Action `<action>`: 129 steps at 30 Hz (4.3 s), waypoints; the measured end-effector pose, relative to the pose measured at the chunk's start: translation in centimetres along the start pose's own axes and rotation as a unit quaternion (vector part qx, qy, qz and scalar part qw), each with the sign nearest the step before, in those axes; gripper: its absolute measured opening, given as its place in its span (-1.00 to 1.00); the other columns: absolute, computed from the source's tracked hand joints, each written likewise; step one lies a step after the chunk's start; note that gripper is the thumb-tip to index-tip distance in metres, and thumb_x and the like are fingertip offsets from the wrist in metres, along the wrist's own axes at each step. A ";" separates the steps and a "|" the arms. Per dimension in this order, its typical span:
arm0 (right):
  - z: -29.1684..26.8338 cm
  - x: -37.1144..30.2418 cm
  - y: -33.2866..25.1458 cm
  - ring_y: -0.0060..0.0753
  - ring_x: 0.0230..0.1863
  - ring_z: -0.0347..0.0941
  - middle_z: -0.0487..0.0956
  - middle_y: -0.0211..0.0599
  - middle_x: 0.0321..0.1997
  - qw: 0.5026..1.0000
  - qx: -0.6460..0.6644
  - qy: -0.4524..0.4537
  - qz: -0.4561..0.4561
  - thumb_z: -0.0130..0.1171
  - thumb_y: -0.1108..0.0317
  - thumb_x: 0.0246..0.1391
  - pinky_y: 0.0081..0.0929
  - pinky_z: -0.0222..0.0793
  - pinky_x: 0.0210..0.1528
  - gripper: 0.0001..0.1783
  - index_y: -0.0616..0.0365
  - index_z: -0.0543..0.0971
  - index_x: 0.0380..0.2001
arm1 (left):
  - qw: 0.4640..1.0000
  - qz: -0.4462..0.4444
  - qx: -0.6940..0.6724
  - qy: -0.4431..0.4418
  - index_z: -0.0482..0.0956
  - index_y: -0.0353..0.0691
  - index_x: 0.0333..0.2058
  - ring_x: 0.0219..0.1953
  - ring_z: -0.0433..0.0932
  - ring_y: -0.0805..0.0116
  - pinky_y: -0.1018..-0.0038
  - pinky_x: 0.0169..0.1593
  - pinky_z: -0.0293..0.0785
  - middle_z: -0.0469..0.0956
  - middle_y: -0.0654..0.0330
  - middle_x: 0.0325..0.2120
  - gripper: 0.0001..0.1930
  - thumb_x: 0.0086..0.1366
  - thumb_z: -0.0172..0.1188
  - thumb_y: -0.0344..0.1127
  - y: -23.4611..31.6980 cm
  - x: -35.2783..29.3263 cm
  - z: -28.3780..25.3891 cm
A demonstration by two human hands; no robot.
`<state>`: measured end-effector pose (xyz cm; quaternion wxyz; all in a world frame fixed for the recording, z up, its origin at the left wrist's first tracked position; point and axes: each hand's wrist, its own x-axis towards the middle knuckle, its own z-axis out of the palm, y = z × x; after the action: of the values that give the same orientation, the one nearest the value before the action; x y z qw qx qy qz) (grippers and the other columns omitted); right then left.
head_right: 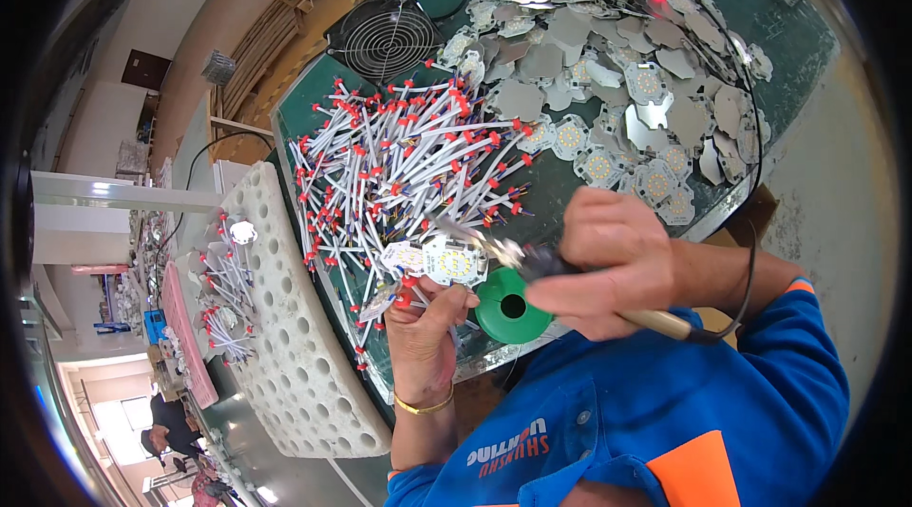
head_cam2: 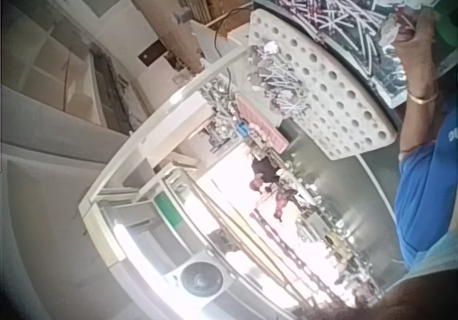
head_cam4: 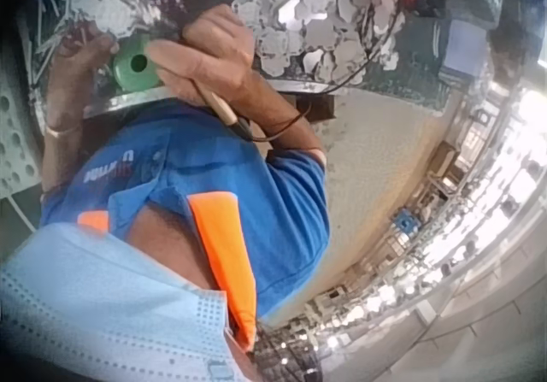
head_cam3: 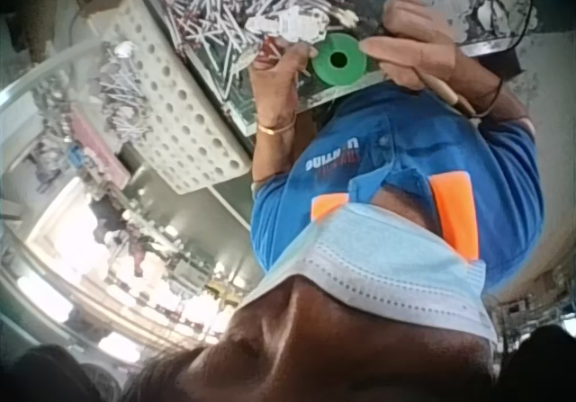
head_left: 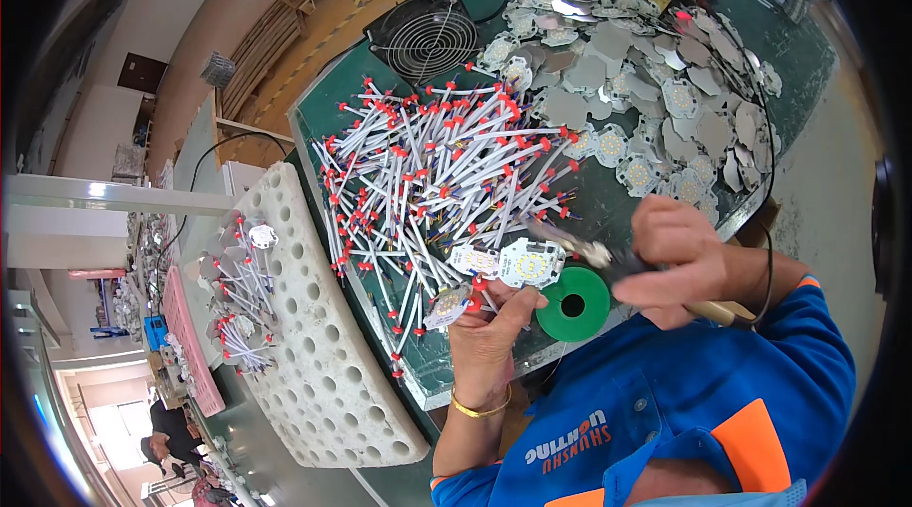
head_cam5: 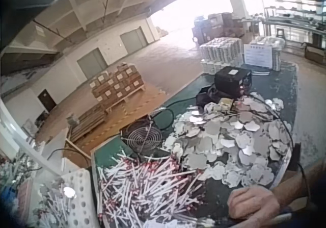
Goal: The person solders wires to LED circuit boards using a soldering iron.
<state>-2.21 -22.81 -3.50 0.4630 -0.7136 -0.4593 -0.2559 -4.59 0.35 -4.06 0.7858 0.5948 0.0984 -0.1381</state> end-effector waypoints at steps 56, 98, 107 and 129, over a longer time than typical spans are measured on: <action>5.2 0.6 -0.4 -0.25 -0.52 0.36 0.47 -0.30 -0.50 0.996 -0.034 -0.034 0.070 0.36 0.49 -0.34 -0.31 0.21 -0.43 -0.54 0.14 0.39 -0.29 | 0.990 0.087 0.029 0.107 0.51 -0.43 -0.28 -0.42 0.51 0.48 0.59 -0.30 0.45 0.54 0.17 -0.45 -0.82 0.10 0.17 -0.52 1.1 -0.3 -0.9; 3.8 4.3 0.9 -0.24 -0.61 0.41 0.45 -0.26 -0.55 0.990 -0.026 0.006 0.138 0.21 0.63 -0.24 -0.42 0.29 -0.61 -0.72 0.17 0.41 -0.40 | 1.000 0.022 -0.002 -0.012 0.51 -0.38 -0.22 -0.36 0.55 0.42 0.52 -0.23 0.46 0.57 0.15 -0.37 -0.77 0.11 0.20 -0.46 3.2 0.9 1.1; 4.5 3.6 1.1 -0.26 -0.61 0.43 0.46 -0.30 -0.58 0.988 -0.010 0.067 0.139 0.25 0.60 -0.23 -0.46 0.30 -0.59 -0.69 0.15 0.37 -0.39 | 0.994 -0.020 -0.092 -0.057 0.53 -0.33 -0.23 -0.38 0.56 0.43 0.59 -0.34 0.39 0.59 0.15 -0.45 -0.77 0.11 0.22 -0.41 1.9 1.7 0.1; -1.1 2.2 -0.9 -0.50 -0.61 0.24 0.27 -0.56 -0.65 0.996 0.088 0.021 -0.003 0.16 0.18 -0.11 -0.31 0.04 -0.28 -0.81 -0.05 0.56 -0.38 | 0.998 0.054 0.005 0.015 0.54 -0.40 -0.28 -0.42 0.53 0.49 0.58 -0.29 0.47 0.56 0.18 -0.47 -0.81 0.08 0.20 -0.52 4.6 -0.6 1.5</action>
<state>-1.94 -22.79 -0.92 0.5323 -0.6634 -0.4725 -0.2308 -3.61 0.17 0.66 0.7878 0.6049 0.0774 -0.0866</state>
